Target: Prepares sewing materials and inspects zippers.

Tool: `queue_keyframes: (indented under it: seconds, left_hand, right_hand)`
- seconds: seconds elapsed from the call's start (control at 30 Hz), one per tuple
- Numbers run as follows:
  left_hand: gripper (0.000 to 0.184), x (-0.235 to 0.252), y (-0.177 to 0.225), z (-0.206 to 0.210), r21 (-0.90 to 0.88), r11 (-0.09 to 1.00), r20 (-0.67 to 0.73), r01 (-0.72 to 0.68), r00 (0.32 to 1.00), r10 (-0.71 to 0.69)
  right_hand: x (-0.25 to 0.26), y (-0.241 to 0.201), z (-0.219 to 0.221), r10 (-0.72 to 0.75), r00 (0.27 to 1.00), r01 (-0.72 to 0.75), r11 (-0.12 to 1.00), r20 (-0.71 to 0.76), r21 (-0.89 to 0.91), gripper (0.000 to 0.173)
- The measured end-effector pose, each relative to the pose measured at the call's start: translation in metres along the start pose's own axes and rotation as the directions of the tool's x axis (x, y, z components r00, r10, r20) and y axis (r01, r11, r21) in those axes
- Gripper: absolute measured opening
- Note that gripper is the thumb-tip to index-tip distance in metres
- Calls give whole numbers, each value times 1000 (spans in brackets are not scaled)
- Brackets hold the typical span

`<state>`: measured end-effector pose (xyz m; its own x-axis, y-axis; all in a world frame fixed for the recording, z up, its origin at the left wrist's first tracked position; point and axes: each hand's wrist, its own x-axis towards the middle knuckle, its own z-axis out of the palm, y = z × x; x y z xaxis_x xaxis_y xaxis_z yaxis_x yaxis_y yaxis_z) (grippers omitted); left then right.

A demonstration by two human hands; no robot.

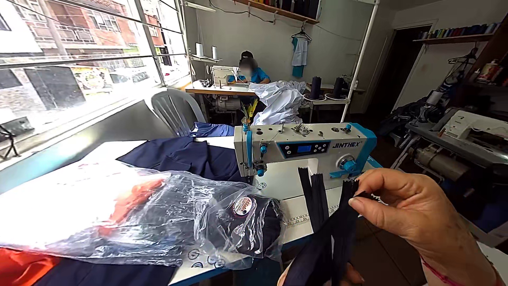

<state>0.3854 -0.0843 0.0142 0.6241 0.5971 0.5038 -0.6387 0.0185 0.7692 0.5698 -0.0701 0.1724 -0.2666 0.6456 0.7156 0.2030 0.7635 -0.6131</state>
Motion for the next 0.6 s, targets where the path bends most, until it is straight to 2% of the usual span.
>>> queue_keyframes:
  seconds: [0.07, 0.1, 0.13, 0.2, 0.23, 0.3, 0.37, 0.47, 0.5, 0.53, 0.6]
  left_hand:
    - [48, -5, -5, -19, 85, 996, -3, -30, 1000, 30]
    - [45, -5, -5, -26, 75, 997, 6, -37, 999, 36]
    - [48, -5, -5, -29, 27, 999, 11, -36, 999, 36]
    - [69, -4, -7, -30, -37, 998, 57, -41, 997, 43]
    - [73, -3, -7, -31, -29, 998, 102, -52, 993, 55]
    - [61, -1, -4, -30, 67, 997, 133, -42, 991, 33]
    - [59, -1, -3, -23, 217, 976, 78, -10, 997, -7]
    - [40, -3, -9, -15, 247, 968, -37, 33, 999, -25]
    - [29, -3, -10, -12, 234, 971, -114, 50, 993, -23]
    - [18, -3, -13, -7, 210, 976, -213, 63, 977, -18]
    - [18, -7, -19, -1, 141, 986, -403, 84, 915, -20]
  right_hand:
    - [4, 3, -8, 47, 995, -52, 997, 88, 59, 4]
    - [7, 4, -12, 56, 988, -69, 994, 141, 87, 4]
    - [9, 6, -14, 64, 979, -86, 990, 192, 108, 3]
    - [12, 11, -12, 91, 967, -119, 987, 238, 105, 4]
    - [13, 14, -10, 114, 967, -135, 988, 227, 79, 4]
    - [14, 21, -5, 160, 973, -167, 986, 166, 27, 3]
    - [18, 26, -4, 228, 968, -227, 974, 103, -22, 6]
    - [19, 34, -2, 337, 939, -339, 940, 63, 25, 13]
    - [17, 40, 0, 354, 935, -354, 935, 10, 13, 17]
    - [11, 49, 1, 359, 931, -363, 930, -61, -57, 29]
    - [-15, 73, 4, 386, 904, -422, 877, -184, -230, 70]
